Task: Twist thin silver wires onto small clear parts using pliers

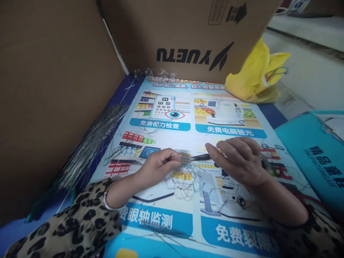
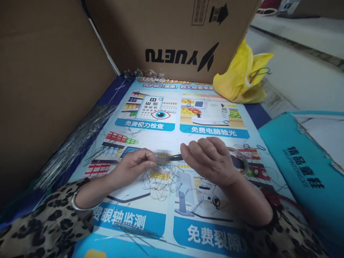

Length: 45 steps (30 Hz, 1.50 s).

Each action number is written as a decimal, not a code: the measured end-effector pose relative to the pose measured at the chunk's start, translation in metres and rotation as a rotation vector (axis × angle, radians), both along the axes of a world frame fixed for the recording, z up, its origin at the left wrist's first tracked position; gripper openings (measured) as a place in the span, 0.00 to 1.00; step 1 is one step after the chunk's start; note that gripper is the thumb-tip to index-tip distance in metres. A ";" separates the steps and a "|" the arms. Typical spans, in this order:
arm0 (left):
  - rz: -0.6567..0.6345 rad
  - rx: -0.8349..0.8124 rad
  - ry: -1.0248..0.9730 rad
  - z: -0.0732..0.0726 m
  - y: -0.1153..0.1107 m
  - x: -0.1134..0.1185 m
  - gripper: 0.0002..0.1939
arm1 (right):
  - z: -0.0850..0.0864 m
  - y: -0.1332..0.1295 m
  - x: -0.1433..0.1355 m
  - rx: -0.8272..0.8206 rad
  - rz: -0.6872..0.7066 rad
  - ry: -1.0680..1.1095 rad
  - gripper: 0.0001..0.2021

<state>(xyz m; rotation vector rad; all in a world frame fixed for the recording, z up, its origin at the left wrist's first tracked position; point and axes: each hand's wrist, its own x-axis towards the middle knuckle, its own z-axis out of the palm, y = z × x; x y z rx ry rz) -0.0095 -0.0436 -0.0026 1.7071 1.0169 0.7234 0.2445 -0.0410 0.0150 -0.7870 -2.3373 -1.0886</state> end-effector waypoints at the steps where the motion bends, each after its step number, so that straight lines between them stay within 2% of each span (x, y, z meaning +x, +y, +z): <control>1: -0.002 -0.001 -0.003 0.000 0.000 0.000 0.03 | 0.000 0.000 0.000 0.004 0.003 -0.003 0.13; 15: -0.060 -0.029 -0.008 0.000 0.002 -0.002 0.04 | -0.001 0.000 -0.002 0.010 0.022 0.014 0.12; 25: -0.067 -0.056 -0.018 0.000 0.001 0.000 0.02 | -0.002 0.001 -0.005 -0.111 0.062 -0.003 0.12; 31: -0.018 -0.023 -0.057 -0.007 -0.002 0.001 0.10 | -0.003 0.001 0.001 -0.164 -0.013 0.022 0.14; 38: 0.191 0.202 0.064 -0.003 -0.003 0.002 0.07 | -0.004 0.002 0.005 -0.217 -0.184 0.058 0.08; 45: 0.192 0.102 0.061 0.002 0.001 0.002 0.08 | 0.005 0.000 -0.006 -0.334 -0.237 -0.041 0.08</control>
